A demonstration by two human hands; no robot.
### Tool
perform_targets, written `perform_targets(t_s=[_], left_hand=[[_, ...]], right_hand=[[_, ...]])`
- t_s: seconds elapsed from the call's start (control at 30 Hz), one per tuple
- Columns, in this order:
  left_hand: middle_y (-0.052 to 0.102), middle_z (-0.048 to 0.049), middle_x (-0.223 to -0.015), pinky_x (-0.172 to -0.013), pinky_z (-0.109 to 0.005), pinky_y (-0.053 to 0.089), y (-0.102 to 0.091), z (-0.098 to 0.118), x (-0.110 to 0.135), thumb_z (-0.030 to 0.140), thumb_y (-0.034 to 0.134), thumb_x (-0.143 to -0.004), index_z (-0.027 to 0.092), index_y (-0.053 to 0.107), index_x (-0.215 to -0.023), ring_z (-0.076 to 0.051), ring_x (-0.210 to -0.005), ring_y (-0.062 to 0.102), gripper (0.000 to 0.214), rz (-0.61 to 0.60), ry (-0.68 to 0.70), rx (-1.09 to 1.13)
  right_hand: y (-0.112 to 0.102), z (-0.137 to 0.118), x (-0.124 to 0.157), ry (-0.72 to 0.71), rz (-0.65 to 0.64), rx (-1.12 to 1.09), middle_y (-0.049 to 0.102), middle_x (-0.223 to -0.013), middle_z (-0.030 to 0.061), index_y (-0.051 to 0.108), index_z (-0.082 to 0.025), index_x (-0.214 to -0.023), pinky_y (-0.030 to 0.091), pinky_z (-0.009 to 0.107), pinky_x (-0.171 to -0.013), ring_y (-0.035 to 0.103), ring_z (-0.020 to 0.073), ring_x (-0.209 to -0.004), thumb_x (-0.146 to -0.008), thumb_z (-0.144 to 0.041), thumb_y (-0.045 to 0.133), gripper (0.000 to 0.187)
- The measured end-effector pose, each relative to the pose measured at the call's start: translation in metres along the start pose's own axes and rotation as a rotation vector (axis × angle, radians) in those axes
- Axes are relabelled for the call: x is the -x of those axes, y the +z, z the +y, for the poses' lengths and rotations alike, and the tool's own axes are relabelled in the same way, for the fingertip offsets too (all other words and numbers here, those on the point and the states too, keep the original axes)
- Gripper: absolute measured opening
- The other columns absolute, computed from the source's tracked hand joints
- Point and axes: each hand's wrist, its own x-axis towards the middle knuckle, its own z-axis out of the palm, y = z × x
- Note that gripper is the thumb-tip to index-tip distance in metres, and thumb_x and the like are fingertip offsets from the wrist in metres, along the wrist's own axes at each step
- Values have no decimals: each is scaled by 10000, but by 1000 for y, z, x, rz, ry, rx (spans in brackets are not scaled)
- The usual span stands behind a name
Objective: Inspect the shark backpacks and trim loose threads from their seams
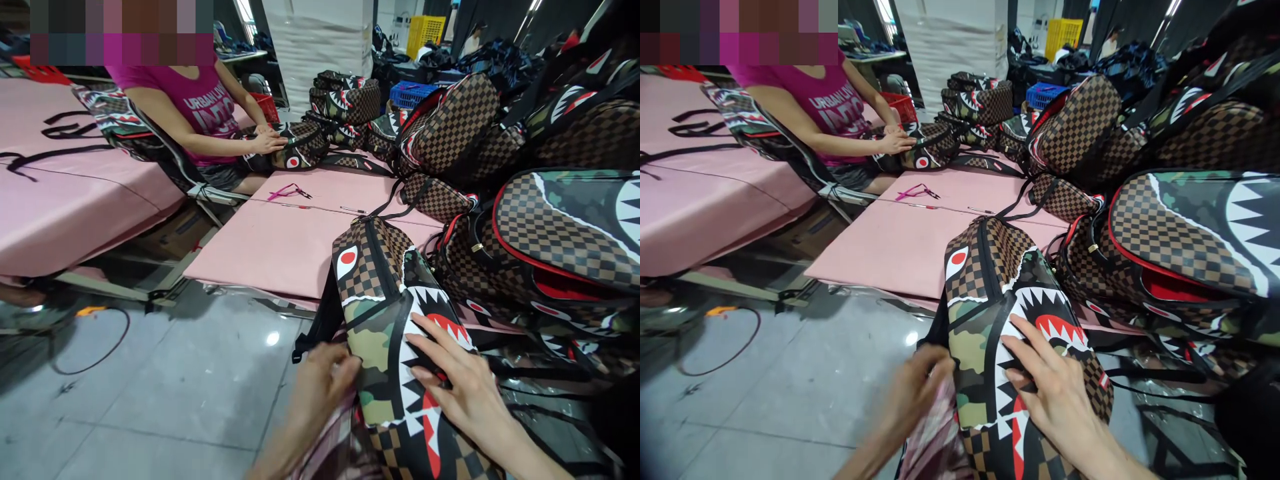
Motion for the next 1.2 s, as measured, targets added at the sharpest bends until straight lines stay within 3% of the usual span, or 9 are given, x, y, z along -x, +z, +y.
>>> perform_targets(t_s=[0.13, 0.37, 0.47, 0.57, 0.7, 0.8, 0.9, 1.07, 1.2], left_hand=[[608, -58, -887, -752, -351, 424, -2, -4, -25, 399, 645, -722, 213, 575, -905, -229, -850, 541, 270, 197, 141, -132], [417, 39, -603, -610, -260, 326, 5, -1, -35, 363, 667, -668, 194, 445, -596, -137, -622, 401, 288, -157, 70, 66], [391, 38, -571, -593, -256, 319, -24, 32, -42, 381, 647, -674, 193, 443, -557, -128, -591, 374, 300, -164, 118, 270], [456, 17, -572, -624, -269, 339, -53, 80, -54, 382, 686, -638, 201, 516, -544, -150, -622, 409, 266, -121, 261, 203], [549, 10, -592, -714, -296, 369, -51, 120, -59, 325, 730, -598, 223, 596, -558, -172, -657, 470, 173, -214, 482, -31], [616, 5, -648, -759, -312, 382, -31, 127, -55, 269, 719, -613, 240, 645, -611, -193, -690, 531, 79, -427, 510, -134], [647, 1, -672, -749, -285, 405, -29, 133, -57, 193, 671, -644, 238, 665, -614, -202, -714, 575, 55, -610, 349, 46], [567, 22, -541, -596, -196, 385, -59, 141, -75, 80, 589, -705, 195, 630, -583, -141, -576, 555, 172, -601, -63, 415], [569, 15, -642, -619, -196, 387, -61, 136, -75, 91, 719, -575, 204, 601, -613, -159, -679, 558, 168, -556, 276, 47]], right_hand=[[20, -11, 3, 7, -47, -25, 414, -1416, 101, 512, -259, -1247, 563, 274, -664, 679, 156, -805, -844, -147, 452, 422], [35, -15, 17, 39, 57, -160, 474, -1366, 109, 562, -243, -1169, 554, 283, -670, 672, 153, -775, -849, -145, 463, 349], [35, -23, 19, 23, 200, -310, 529, -1307, 112, 598, -240, -1066, 542, 255, -594, 643, 115, -632, -841, -151, 508, 259], [31, -28, 10, -132, 337, -380, 518, -1306, 124, 592, -234, -1069, 542, 328, -730, 642, 210, -912, -821, -169, 554, 259], [3, -20, -17, -104, 461, -434, 551, -1227, 113, 551, -243, -1146, 519, 333, -768, 566, 224, -1062, -838, -183, 555, 314], [-27, -8, -33, -110, 271, -381, 619, -997, 75, 593, -211, -1055, 491, 262, -686, 596, 163, -877, -859, -216, 544, 202], [-46, 0, -34, -89, 13, -296, 615, -817, 20, 605, -194, -936, 442, 225, -610, 563, 116, -692, -869, -274, 543, 122], [-46, -3, -25, -97, -155, -129, 610, -810, 1, 560, -213, -1039, 386, 232, -588, 550, 115, -656, -868, -294, 554, 189], [-45, -9, -32, -178, -171, 25, 579, -840, 22, 572, -195, -877, 331, 242, -533, 538, 123, -654, -870, -292, 543, 102]])
